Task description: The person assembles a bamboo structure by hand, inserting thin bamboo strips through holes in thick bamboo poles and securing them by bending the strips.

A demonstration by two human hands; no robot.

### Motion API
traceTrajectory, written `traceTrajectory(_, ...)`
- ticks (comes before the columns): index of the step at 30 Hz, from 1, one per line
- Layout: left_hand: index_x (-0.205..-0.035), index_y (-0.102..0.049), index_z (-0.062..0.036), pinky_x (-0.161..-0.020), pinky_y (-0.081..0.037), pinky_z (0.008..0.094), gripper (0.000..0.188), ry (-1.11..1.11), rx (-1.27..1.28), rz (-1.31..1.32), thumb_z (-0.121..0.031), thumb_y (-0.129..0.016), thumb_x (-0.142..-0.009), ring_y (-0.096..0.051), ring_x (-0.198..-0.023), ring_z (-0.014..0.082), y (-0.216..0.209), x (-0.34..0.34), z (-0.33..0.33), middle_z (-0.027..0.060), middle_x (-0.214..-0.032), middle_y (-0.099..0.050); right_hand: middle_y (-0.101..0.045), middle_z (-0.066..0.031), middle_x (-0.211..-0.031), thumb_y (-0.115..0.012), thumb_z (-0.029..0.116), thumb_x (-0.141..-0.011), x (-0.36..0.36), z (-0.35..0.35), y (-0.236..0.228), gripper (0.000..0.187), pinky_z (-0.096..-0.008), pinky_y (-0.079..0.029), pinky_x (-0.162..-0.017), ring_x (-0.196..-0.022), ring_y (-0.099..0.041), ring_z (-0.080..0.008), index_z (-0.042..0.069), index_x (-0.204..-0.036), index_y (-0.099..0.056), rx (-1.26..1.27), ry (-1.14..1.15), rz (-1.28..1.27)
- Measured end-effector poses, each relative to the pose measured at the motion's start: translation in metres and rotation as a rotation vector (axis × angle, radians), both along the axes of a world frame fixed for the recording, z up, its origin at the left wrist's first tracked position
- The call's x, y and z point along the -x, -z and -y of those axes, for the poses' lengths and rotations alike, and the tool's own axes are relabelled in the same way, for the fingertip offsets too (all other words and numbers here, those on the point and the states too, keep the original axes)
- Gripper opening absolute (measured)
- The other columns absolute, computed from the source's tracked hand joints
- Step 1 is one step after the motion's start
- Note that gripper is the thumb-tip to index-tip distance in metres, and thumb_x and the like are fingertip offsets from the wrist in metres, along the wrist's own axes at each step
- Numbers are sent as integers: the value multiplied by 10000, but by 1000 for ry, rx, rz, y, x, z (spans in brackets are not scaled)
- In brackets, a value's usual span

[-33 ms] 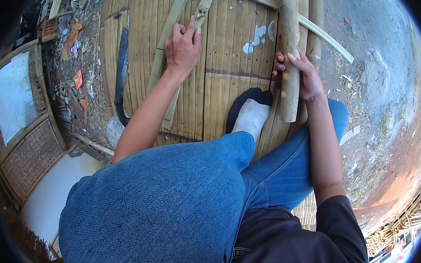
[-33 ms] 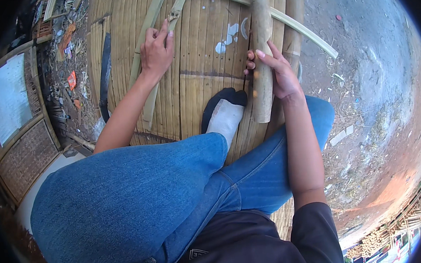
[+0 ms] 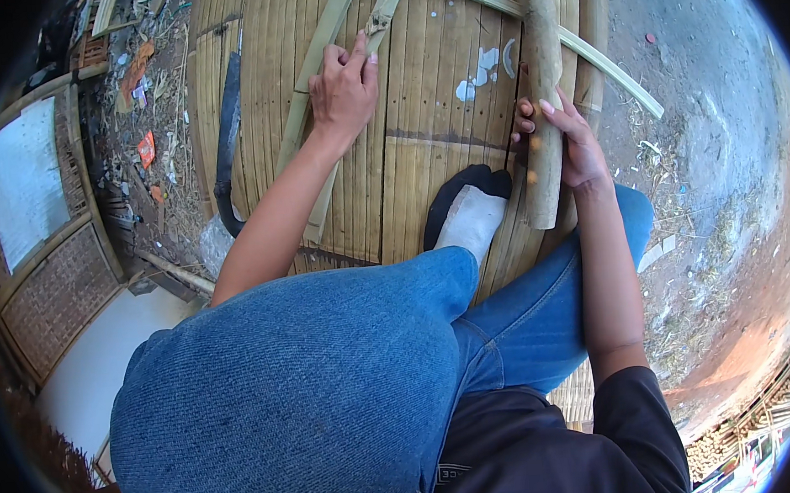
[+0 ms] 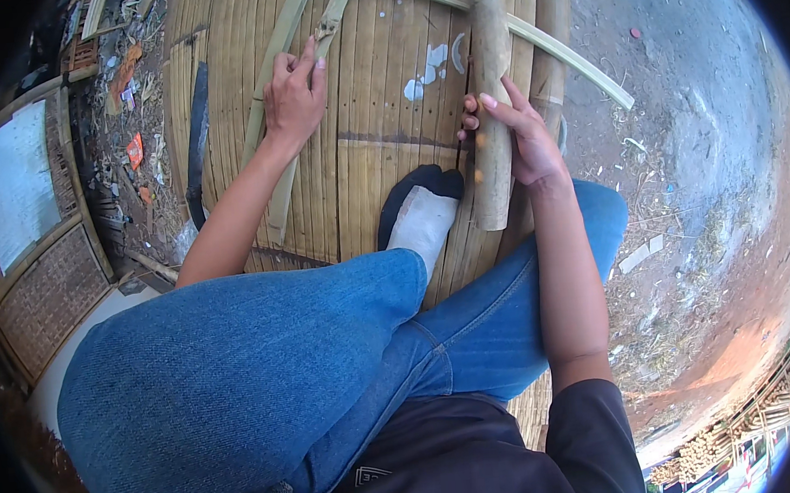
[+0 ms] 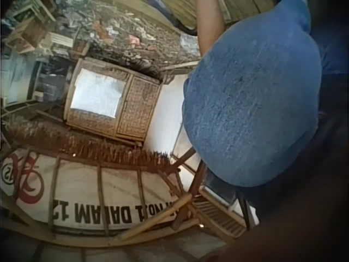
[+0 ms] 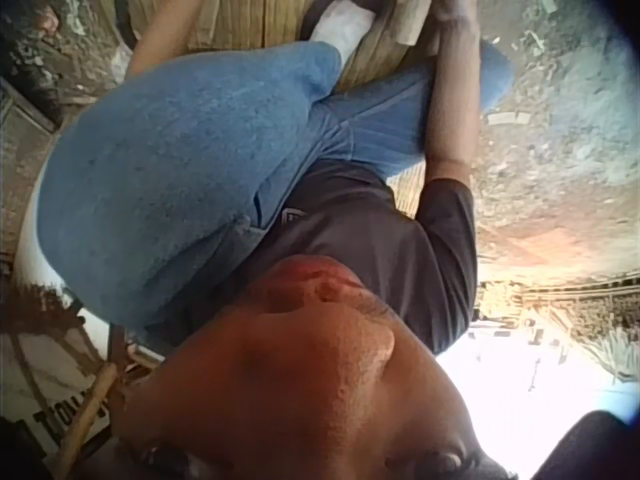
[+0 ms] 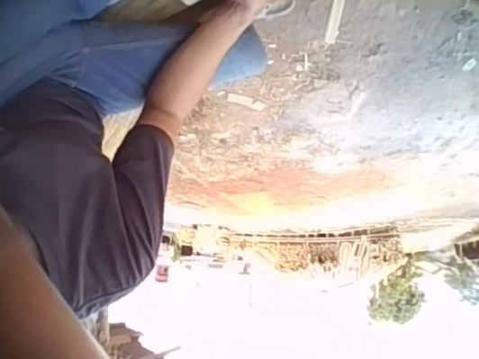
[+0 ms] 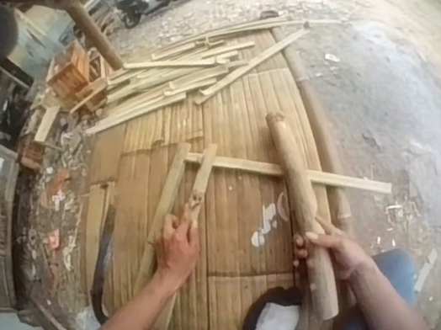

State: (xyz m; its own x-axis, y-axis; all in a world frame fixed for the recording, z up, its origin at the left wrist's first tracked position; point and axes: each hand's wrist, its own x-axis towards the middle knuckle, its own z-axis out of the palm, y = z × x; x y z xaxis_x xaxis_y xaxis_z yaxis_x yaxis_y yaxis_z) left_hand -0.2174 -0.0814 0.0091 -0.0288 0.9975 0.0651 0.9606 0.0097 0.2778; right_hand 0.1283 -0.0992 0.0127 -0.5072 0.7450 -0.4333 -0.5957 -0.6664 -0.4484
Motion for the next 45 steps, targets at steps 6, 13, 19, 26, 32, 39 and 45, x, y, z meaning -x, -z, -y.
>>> traceTrajectory(6,-1389,-652,-107,-691,-457,452,433,-3,5,14,-314,-579,-1015,-586,-814,260,1,0,1,82,-973,-533,-623,-126,-1064,-664,132,-988,0,1,-1,866,-435,-565,-829,-899,-615,-209,37,-1623,-83,7,11,10)
traceTrajectory(13,-1364,-673,-110,-815,-479,469,418,30,-106,-14,-306,-612,-999,-567,-1005,314,9,1,1,125,-1119,-544,-612,-117,-1074,-652,135,-995,0,0,-2,757,-427,-561,-837,-898,-610,-199,48,-1590,-192,-4,3,6)
traceTrajectory(19,-1370,-662,-139,-863,-487,484,422,29,-148,-49,-325,-623,-993,-549,-1099,346,12,1,2,132,-1223,-540,-593,-99,-1078,-632,139,-1007,0,0,-3,613,-409,-557,-842,-900,-603,-187,80,-1534,-325,-25,-13,-28)
traceTrajectory(26,-1372,-655,-125,-872,-486,477,452,22,-117,-53,-353,-640,-982,-546,-1077,334,6,-2,3,119,-1171,-556,-603,-101,-1088,-638,128,-1006,5,1,-14,674,-381,-568,-803,-875,-606,-175,81,-1577,-282,14,10,24)
traceTrajectory(32,-1361,-661,-110,-873,-494,460,443,2,-111,-64,-316,-669,-968,-560,-1032,321,2,-5,3,113,-1135,-574,-645,-81,-1055,-737,133,-946,9,-23,-48,763,-285,-552,-686,-787,-638,-114,17,-1588,-341,-202,-36,677)
traceTrajectory(39,-1361,-657,-123,-861,-495,458,443,-3,-150,-14,-296,-681,-954,-584,-1006,310,4,-5,6,98,-1114,-586,-712,-249,-1198,-791,244,-844,10,-148,-44,716,-435,-533,-968,-1147,-684,-387,9,-1459,-511,-908,-226,1656)
traceTrajectory(45,-1393,-626,-125,-818,-496,472,478,-5,-136,-4,-298,-684,-952,-606,-985,309,-2,-4,6,105,-1130,-601,-670,-281,-1232,-740,208,-844,27,-207,-16,644,-481,-515,-994,-1181,-632,-440,-9,-1414,-534,-1044,-317,1828)
